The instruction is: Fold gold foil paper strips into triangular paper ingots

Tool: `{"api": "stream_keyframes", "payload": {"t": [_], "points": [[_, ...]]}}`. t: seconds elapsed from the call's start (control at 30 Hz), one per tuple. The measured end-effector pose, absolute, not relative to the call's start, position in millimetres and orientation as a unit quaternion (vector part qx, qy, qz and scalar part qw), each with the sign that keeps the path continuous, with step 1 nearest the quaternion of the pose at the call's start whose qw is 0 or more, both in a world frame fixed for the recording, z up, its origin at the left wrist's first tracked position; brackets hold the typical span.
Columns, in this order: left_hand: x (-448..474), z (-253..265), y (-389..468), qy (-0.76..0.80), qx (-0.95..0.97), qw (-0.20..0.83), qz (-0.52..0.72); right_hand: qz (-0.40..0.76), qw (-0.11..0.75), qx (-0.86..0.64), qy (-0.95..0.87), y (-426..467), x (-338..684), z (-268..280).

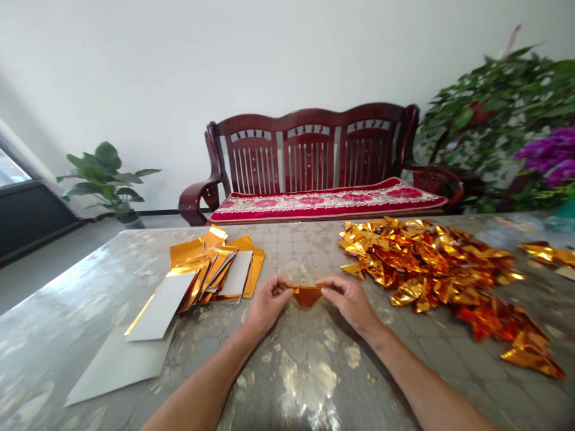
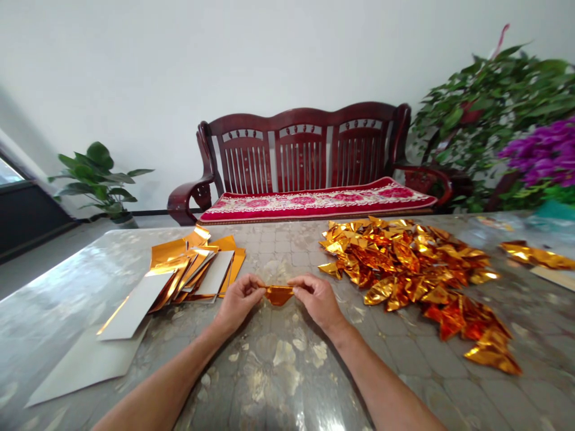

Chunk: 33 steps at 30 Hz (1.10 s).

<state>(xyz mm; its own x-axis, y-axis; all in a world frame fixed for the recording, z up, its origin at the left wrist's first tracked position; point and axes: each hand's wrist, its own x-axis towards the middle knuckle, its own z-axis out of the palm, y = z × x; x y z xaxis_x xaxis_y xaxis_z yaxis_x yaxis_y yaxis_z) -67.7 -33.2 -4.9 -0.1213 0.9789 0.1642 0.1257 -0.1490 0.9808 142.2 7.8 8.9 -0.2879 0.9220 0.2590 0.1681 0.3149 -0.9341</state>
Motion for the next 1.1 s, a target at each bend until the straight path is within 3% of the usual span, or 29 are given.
{"api": "stream_keyframes", "payload": {"t": [0.27, 0.5, 0.83, 1.1], "points": [[-81, -6, -34, 0.502, 0.665, 0.314, 0.455, 0.367, 0.441, -0.365, -0.733, 9, 144, 5], [-85, -5, -36, 0.470, 0.732, 0.250, 0.426, 0.314, 0.377, -0.311, -0.814, 10, 152, 2], [-84, -1, -40, 0.454, 0.769, 0.235, 0.385, 0.140, 0.298, -0.278, -0.902, 9, 160, 12], [-81, -2, -43, 0.456, 0.785, 0.209, 0.364, 0.128, 0.276, -0.269, -0.914, 8, 160, 12]]}}
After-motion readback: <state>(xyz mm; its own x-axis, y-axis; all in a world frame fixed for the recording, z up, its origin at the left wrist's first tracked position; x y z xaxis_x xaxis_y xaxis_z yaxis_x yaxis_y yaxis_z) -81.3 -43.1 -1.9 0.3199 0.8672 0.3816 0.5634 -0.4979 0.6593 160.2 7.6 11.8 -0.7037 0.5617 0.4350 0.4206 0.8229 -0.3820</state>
